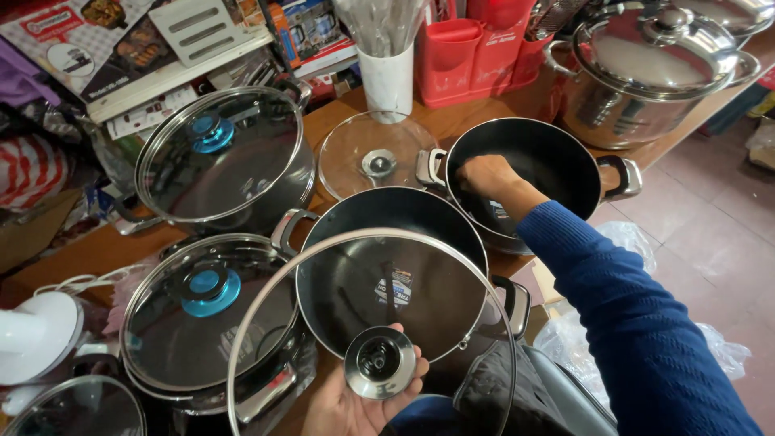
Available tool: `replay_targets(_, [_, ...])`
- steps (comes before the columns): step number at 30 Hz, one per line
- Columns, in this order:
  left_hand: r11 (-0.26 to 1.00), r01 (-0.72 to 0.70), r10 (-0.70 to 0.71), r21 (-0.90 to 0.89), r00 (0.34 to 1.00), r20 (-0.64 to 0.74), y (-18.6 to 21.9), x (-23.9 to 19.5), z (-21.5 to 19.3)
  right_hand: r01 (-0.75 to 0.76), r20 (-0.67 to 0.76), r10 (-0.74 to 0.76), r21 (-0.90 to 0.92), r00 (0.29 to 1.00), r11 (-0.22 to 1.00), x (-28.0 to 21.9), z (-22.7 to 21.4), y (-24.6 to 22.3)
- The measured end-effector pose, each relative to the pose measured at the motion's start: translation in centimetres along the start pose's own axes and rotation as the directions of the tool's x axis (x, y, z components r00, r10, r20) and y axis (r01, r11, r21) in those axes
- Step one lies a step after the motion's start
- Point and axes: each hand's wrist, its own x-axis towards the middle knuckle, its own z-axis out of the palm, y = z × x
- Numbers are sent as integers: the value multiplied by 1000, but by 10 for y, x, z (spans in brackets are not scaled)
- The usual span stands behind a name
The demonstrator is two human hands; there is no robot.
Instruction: Assembling glass lids by attaching knobs and matching them to the correct pots in a cookware set.
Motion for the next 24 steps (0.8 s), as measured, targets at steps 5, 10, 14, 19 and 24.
replay_targets(5, [1000, -9, 8, -18, 999, -43, -1, -8, 8, 20, 47, -17, -71, 999, 997, 6, 9, 6])
replay_targets(10, [999, 15, -15, -29, 1000, 18, 0, -8, 5, -40, 78, 46, -77, 996, 996, 6, 5, 7])
replay_targets(14, [1000, -17, 17, 5, 1000, -26, 0, -13, 12, -42, 81, 49, -92, 995, 995, 6, 6, 8])
replay_targets(19, [1000, 4, -4, -9, 1000, 28, 0, -13, 7, -48, 98, 56, -80, 994, 996, 10, 15, 13])
replay_targets(24, [999, -10, 10, 32, 1000, -13, 1, -12, 10, -112, 121, 115, -34, 986, 993, 3, 5, 15])
